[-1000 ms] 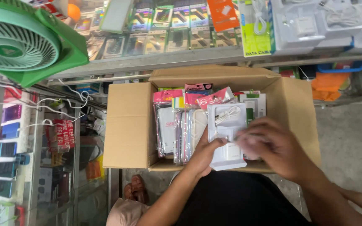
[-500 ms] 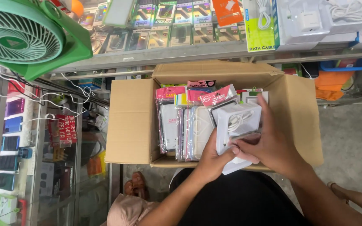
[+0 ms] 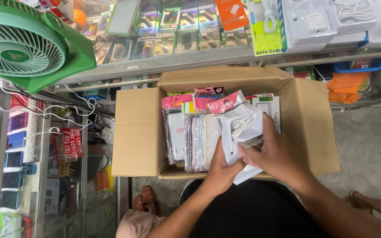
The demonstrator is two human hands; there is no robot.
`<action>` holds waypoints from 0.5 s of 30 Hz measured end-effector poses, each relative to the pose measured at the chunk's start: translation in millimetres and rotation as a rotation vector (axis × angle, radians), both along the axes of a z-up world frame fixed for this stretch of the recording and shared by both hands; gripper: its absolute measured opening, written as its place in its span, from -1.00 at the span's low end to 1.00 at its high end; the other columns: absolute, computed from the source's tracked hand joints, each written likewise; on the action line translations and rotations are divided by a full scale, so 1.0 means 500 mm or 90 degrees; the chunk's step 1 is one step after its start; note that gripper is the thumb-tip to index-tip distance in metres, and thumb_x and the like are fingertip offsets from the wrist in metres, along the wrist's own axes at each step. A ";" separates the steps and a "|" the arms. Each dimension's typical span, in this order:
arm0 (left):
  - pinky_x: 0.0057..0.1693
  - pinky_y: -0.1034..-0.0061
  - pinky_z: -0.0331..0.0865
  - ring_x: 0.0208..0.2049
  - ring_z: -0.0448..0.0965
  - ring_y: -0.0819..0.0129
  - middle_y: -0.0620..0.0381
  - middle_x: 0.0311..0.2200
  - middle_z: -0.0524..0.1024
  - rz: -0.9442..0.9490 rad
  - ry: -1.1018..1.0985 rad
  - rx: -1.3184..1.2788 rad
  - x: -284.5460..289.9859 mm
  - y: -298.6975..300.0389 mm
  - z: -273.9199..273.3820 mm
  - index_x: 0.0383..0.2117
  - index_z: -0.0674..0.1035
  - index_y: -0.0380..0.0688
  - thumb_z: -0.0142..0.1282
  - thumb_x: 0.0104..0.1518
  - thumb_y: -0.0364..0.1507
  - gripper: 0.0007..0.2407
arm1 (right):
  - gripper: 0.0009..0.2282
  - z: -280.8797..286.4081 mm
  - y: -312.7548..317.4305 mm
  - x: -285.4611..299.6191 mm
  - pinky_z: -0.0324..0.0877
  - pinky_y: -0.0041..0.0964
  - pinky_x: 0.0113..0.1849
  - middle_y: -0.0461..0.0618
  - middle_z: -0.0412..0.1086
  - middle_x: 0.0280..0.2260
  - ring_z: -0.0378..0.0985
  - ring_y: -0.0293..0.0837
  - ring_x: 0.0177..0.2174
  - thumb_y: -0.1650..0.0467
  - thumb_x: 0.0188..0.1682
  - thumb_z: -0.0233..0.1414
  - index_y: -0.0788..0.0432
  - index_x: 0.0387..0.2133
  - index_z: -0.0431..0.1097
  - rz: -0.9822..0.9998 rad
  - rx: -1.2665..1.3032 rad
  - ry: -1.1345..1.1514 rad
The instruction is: The person takes packaged phone accessories, including charger boxes and blister-packed items, out of a cardboard box and wipes each package with a cloth. They place wiped packages on the glass display counter and continue handling more items from the box.
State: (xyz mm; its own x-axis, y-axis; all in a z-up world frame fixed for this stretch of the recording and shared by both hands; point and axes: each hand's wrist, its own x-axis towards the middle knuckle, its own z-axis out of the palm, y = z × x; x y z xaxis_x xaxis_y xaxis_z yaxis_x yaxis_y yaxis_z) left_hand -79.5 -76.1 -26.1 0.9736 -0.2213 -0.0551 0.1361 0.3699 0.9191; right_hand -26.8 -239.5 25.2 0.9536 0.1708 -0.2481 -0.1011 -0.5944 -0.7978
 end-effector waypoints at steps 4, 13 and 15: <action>0.24 0.44 0.35 0.12 0.42 0.39 0.06 0.09 0.41 0.027 0.005 0.019 0.000 0.001 -0.023 0.32 0.21 -0.31 0.05 0.19 -0.66 -0.48 | -0.17 -0.014 0.000 -0.007 0.52 -0.21 -0.36 0.14 0.40 -0.07 0.57 -0.08 -0.22 0.35 -0.18 0.23 0.30 0.31 -0.16 0.068 0.143 -0.147; 0.26 0.43 0.30 0.14 0.38 0.37 0.04 0.12 0.40 0.047 0.077 -0.012 0.013 0.013 -0.045 0.37 0.18 -0.20 0.02 0.17 -0.64 -0.43 | -0.24 -0.066 -0.012 0.006 0.48 -0.25 -0.26 0.10 0.39 -0.06 0.50 -0.22 -0.19 0.35 -0.12 0.19 0.25 0.30 -0.12 0.083 0.137 -0.068; 0.23 0.39 0.34 0.12 0.44 0.29 -0.01 0.10 0.44 0.078 0.183 -0.119 0.024 0.021 -0.052 0.34 0.22 -0.23 0.02 0.20 -0.58 -0.48 | -0.32 -0.082 -0.042 0.023 0.48 -0.30 -0.22 0.04 0.44 -0.12 0.52 -0.27 -0.20 0.37 -0.06 0.13 0.18 0.32 -0.07 0.098 0.219 0.040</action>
